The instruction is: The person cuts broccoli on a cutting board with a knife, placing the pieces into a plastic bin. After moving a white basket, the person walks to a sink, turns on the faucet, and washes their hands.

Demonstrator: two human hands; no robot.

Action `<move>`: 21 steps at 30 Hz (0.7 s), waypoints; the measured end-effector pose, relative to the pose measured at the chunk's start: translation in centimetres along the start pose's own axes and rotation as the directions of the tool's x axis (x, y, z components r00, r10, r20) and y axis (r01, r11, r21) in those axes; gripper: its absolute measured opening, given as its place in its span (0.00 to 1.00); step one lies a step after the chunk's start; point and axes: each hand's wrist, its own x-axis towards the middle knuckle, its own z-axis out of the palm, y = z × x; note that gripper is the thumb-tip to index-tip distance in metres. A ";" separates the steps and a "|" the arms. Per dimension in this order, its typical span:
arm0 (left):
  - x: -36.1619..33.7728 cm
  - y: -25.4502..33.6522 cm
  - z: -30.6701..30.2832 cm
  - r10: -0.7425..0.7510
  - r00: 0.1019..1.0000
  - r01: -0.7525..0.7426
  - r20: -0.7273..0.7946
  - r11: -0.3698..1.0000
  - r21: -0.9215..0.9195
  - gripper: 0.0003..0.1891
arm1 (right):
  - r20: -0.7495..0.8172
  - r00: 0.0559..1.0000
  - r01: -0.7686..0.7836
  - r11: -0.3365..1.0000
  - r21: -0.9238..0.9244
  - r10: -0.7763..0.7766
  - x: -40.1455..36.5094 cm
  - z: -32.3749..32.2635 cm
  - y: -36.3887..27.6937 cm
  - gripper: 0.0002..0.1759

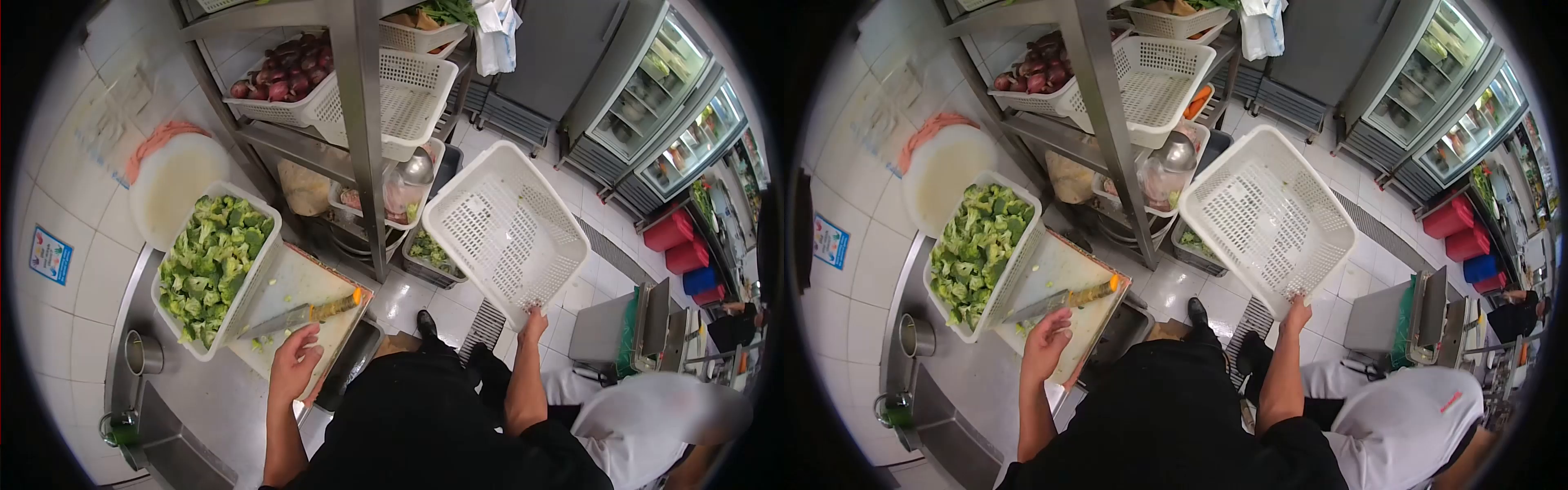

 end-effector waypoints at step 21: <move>-6.4 -10.2 17.8 -0.650 0.597 0.739 -0.469 0.674 0.007 0.26 | 0.312 0.942 0.027 0.901 -0.433 0.121 34.4 34.9 12.1 0.29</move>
